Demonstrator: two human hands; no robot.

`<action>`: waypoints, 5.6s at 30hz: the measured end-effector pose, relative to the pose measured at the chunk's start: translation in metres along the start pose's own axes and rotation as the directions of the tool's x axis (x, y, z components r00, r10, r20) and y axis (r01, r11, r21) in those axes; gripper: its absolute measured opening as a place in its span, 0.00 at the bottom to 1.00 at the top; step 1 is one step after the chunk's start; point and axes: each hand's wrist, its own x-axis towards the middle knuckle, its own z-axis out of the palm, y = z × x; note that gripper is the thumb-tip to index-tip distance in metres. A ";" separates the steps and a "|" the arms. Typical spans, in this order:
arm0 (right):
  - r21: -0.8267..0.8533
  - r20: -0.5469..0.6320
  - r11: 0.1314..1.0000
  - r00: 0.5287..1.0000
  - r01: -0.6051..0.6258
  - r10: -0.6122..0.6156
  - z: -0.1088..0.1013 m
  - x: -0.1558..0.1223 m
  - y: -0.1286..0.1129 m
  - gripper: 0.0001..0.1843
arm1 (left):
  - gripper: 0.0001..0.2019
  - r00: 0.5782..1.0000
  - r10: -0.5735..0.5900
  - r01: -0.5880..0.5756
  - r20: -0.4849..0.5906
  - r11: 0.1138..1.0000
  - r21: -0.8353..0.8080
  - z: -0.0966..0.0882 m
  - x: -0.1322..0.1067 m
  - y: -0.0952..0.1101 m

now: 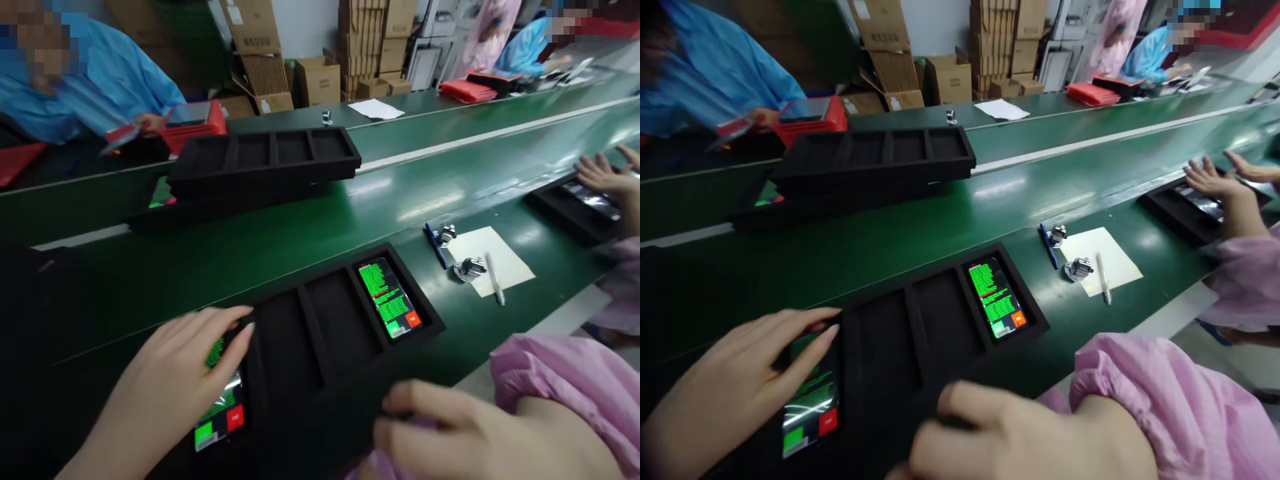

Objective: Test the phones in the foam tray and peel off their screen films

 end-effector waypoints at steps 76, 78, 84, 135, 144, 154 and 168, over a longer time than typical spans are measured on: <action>-0.335 -0.075 0.782 0.842 -0.526 0.534 0.118 -0.025 0.099 0.22 | 0.21 0.970 -0.216 0.213 0.112 0.976 0.039 0.106 -0.081 0.004; -0.306 -0.093 0.808 0.861 -0.503 0.500 0.115 -0.026 0.096 0.21 | 0.21 0.972 -0.227 0.227 0.064 0.974 0.004 0.105 -0.084 0.005; -0.219 -0.080 0.909 0.935 -0.354 0.345 0.111 -0.046 0.068 0.19 | 0.23 0.952 -0.296 0.294 -0.080 0.955 -0.033 0.092 -0.125 0.011; -0.241 -0.185 0.880 0.910 -0.409 0.372 0.122 -0.063 0.053 0.13 | 0.24 0.991 0.092 -0.061 -0.102 0.960 0.272 0.114 -0.151 0.033; -0.257 -0.195 0.875 0.909 -0.410 0.369 0.121 -0.062 0.051 0.14 | 0.25 0.990 0.093 -0.059 -0.106 0.956 0.288 0.113 -0.151 0.032; -0.311 -0.150 0.856 0.910 -0.414 0.386 0.121 -0.025 0.055 0.18 | 0.22 0.989 0.107 -0.074 -0.098 0.953 0.294 0.115 -0.151 0.027; -0.231 -0.293 0.862 0.877 -0.452 0.381 0.121 -0.054 0.058 0.11 | 0.23 0.988 0.123 -0.091 -0.091 0.950 0.299 0.112 -0.151 0.028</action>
